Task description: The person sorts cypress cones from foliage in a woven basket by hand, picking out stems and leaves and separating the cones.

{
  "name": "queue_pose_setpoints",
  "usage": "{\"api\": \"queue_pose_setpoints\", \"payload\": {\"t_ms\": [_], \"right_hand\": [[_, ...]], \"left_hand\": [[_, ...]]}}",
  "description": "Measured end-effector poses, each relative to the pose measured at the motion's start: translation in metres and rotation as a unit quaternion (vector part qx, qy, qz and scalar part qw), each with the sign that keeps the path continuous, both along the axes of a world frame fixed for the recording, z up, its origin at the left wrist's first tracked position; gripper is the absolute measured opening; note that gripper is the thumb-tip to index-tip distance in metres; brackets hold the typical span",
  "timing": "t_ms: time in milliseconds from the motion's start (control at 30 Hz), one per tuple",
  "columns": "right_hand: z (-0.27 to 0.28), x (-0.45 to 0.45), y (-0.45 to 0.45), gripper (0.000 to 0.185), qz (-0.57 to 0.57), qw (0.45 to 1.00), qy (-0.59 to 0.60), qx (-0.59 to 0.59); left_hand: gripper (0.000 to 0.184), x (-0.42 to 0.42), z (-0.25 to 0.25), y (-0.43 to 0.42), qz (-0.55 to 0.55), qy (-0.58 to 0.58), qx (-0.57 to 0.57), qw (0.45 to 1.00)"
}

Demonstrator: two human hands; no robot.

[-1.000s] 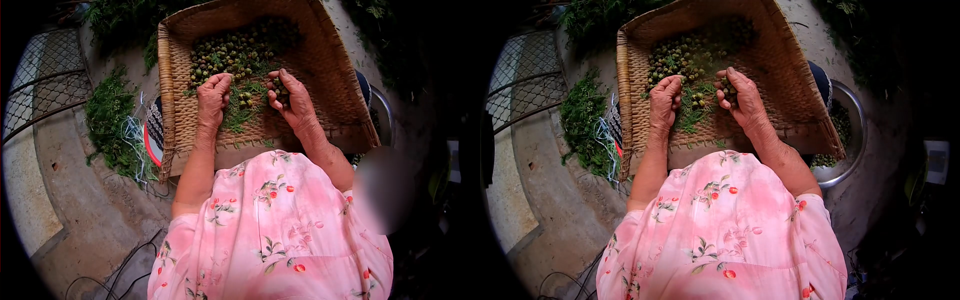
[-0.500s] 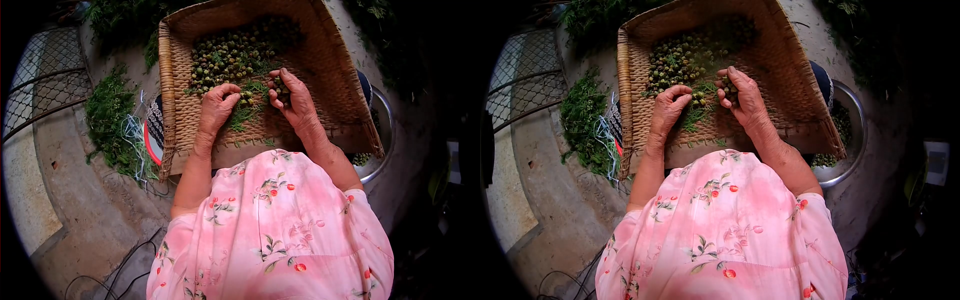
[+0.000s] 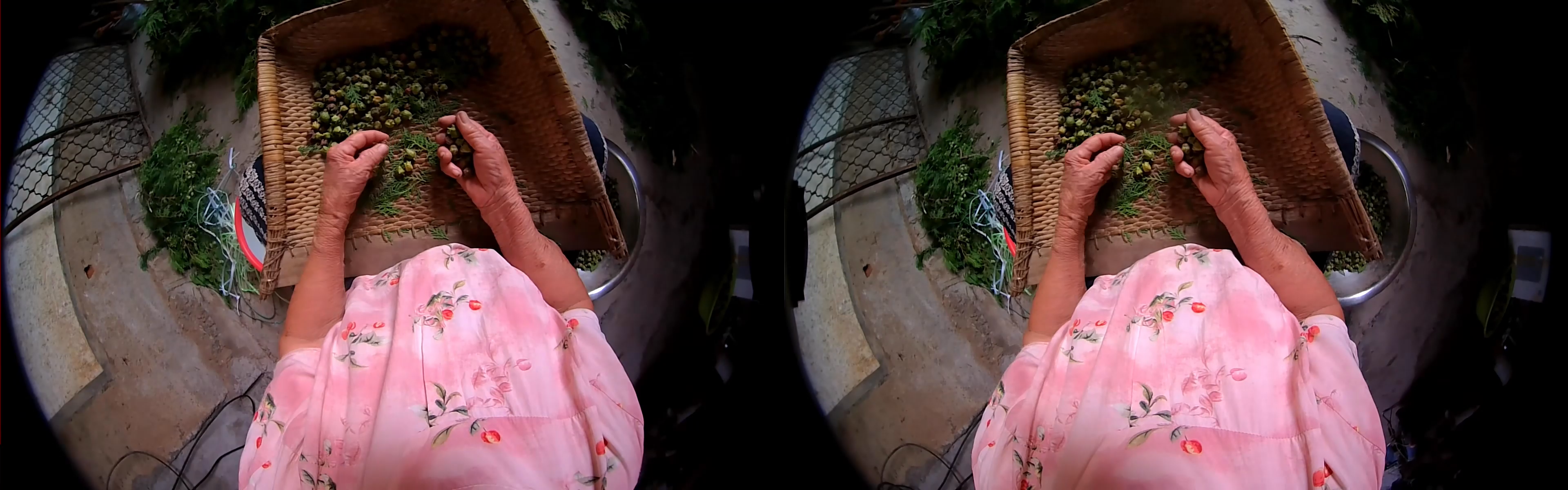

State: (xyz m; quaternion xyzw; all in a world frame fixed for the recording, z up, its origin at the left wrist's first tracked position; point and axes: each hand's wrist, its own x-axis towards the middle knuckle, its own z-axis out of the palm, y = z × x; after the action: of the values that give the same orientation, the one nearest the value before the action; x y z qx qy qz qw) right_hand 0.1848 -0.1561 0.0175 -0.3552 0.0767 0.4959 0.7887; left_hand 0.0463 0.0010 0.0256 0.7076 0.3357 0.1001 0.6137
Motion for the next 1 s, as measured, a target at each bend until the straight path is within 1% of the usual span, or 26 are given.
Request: {"api": "queue_pose_setpoints", "payload": {"t_ms": [33,67,100,133,233,300,367,400,433,467,500,533,567,633,667,733,833,867,900,967,1000], "right_hand": [[-0.001,0.0,0.0,0.032,0.0,1.0,-0.001,0.004],[-0.001,0.0,0.0,0.032,0.001,1.0,0.0,0.004],[0.0,0.0,0.0,0.032,0.001,1.0,-0.001,0.006],[0.0,0.0,0.0,0.032,0.002,1.0,-0.002,0.007],[-0.001,0.0,0.0,0.032,0.001,1.0,-0.004,0.007],[-0.002,-0.001,0.0,0.032,0.0,1.0,-0.003,0.008],[-0.002,0.0,0.0,0.032,-0.001,1.0,-0.002,0.01],[-0.001,0.0,0.0,0.032,0.0,1.0,-0.002,0.008],[-0.001,0.0,0.0,0.032,0.001,1.0,-0.002,0.007],[-0.001,0.0,0.0,0.032,0.0,1.0,-0.002,0.007],[-0.002,0.0,0.0,0.032,-0.001,1.0,-0.002,0.006],[-0.002,0.0,0.0,0.032,-0.002,1.0,-0.002,0.006],[-0.002,-0.001,0.0,0.032,-0.002,1.0,-0.001,0.007],[-0.001,-0.001,0.0,0.032,-0.004,1.0,0.002,0.004],[-0.001,-0.001,0.0,0.032,-0.004,1.0,0.002,0.004],[-0.002,-0.001,0.0,0.032,-0.004,1.0,0.004,0.008],[-0.002,0.0,0.0,0.032,-0.002,1.0,0.005,0.008],[-0.002,0.0,0.0,0.032,-0.002,1.0,0.005,0.008],[-0.004,0.0,0.0,0.032,-0.004,1.0,0.006,0.009],[-0.004,0.0,0.0,0.032,-0.007,1.0,0.006,0.01],[-0.003,0.0,0.0,0.033,-0.005,1.0,0.006,0.007]], "left_hand": [[0.016,-0.004,0.005,0.005,0.045,-0.031,-0.154,0.986],[0.016,-0.009,0.002,0.013,0.058,-0.098,-0.248,0.962],[0.017,-0.01,0.004,0.017,0.071,-0.164,-0.338,0.924],[0.018,-0.011,0.006,0.015,0.097,-0.206,-0.399,0.888],[0.023,-0.008,0.013,0.01,0.129,-0.212,-0.407,0.879],[0.024,-0.006,0.004,0.01,0.129,-0.207,-0.425,0.872],[0.019,-0.005,-0.003,0.011,0.089,-0.137,-0.354,0.921],[0.015,-0.001,0.004,0.003,0.105,-0.103,-0.307,0.94],[0.015,0.002,0.008,-0.003,0.105,-0.103,-0.307,0.94],[0.015,0.005,0.01,-0.008,0.062,-0.033,-0.156,0.985],[0.015,0.007,0.01,-0.013,0.018,0.039,0.001,0.999],[0.017,0.011,0.007,-0.016,-0.028,0.012,0.127,0.991],[0.019,0.012,0.009,-0.02,-0.047,0.046,0.163,0.984],[0.021,0.015,0.006,-0.027,-0.069,0.067,0.279,0.955],[0.021,0.017,0.007,-0.03,-0.069,0.067,0.279,0.955],[0.023,0.023,0.014,-0.037,-0.116,0.148,0.375,0.908],[0.024,0.026,0.007,-0.04,-0.118,0.159,0.404,0.893],[0.023,0.025,0.001,-0.039,-0.113,0.14,0.428,0.886],[0.023,0.025,0.0,-0.038,-0.113,0.14,0.428,0.886],[0.02,0.024,0.0,-0.033,-0.044,0.056,0.285,0.956],[0.017,0.025,0.008,-0.032,-0.001,0.028,0.083,0.996]]}}
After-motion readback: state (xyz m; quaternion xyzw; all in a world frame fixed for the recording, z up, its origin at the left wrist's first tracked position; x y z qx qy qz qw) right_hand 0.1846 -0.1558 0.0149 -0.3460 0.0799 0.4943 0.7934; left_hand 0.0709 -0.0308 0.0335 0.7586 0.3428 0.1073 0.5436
